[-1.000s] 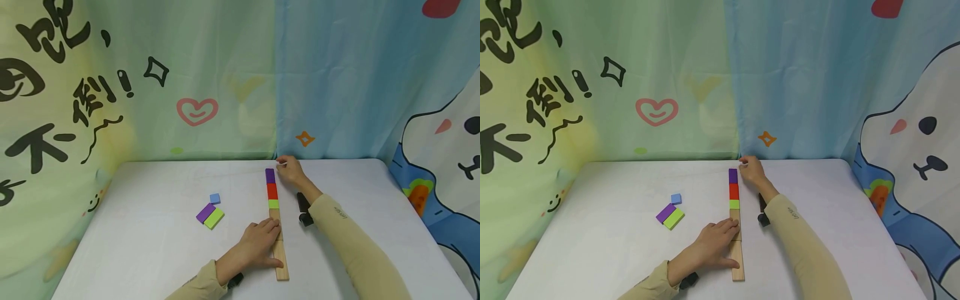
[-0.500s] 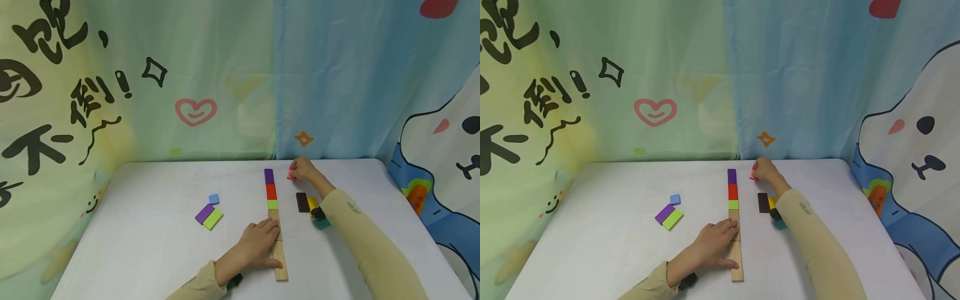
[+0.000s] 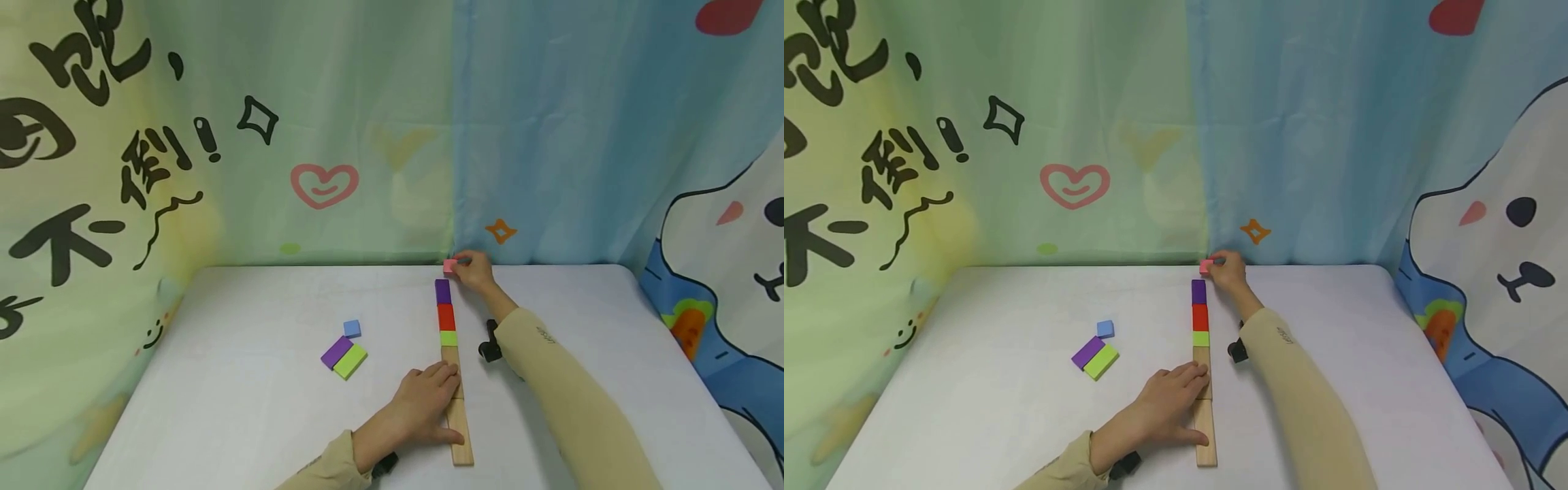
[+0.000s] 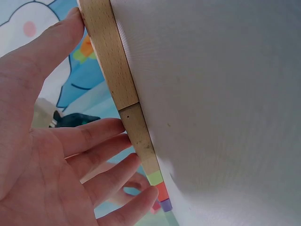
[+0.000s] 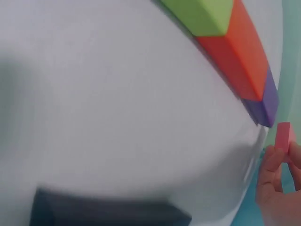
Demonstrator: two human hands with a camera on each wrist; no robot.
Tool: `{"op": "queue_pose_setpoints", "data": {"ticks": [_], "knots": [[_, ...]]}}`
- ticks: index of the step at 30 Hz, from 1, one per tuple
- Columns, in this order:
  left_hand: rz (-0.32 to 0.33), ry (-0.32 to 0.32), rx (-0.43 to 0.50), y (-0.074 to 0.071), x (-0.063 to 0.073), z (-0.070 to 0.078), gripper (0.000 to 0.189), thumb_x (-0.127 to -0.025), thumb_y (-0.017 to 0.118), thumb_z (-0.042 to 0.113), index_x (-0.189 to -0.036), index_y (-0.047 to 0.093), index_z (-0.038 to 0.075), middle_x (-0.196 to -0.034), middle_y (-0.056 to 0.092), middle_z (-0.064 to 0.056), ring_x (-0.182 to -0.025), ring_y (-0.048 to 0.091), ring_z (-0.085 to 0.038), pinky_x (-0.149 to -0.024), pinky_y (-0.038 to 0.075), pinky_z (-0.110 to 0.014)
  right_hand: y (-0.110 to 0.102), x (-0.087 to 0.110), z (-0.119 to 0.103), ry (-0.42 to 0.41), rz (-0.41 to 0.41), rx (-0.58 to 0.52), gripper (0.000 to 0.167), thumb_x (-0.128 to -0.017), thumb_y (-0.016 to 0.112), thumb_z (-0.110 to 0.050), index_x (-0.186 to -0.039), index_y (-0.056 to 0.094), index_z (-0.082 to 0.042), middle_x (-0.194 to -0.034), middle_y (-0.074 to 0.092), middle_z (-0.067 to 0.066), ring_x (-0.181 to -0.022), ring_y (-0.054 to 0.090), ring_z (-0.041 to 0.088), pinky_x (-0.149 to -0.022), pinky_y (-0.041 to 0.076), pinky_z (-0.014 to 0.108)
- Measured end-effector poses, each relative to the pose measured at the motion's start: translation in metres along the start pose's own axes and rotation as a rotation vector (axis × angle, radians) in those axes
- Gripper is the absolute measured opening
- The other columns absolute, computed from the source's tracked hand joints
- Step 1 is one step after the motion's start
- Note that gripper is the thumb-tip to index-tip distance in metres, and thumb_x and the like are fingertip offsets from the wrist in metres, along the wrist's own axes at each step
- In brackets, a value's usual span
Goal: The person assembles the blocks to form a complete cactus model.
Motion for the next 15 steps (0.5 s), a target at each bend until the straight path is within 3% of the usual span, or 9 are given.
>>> {"op": "queue_pose_setpoints", "data": {"ticks": [4,15], "knots": [[0.005,0.004,0.011,0.0,0.001,0.0,0.095,-0.072,0.068,0.075,-0.142,0.052,0.012,-0.146,0.047,0.0,-0.136,0.04,-0.016,-0.091,0.045,-0.031,0.011,-0.002,0.002,0.034,0.013,-0.047,0.024,-0.091,0.065,-0.001,-0.113,0.067,0.009,-0.088,0.069,0.023,-0.065,0.062,0.016,-0.06,0.049,0.021],[0.013,0.012,-0.002,0.0,0.0,-0.001,0.095,-0.072,0.068,0.076,-0.142,0.052,0.013,-0.145,0.048,0.0,-0.135,0.041,-0.015,-0.09,0.045,-0.03,0.018,-0.002,0.004,0.062,-0.019,0.049,0.025,-0.089,0.068,-0.007,-0.11,0.07,0.006,-0.095,0.067,0.02,-0.078,0.058,0.023,-0.062,0.044,0.023]]}}
Point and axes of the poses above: each hand's wrist, its own x-axis away from the middle knuckle, its own y-axis out of the palm, z = x × y, the point moved 3 cm from there along -x, towards the middle knuckle
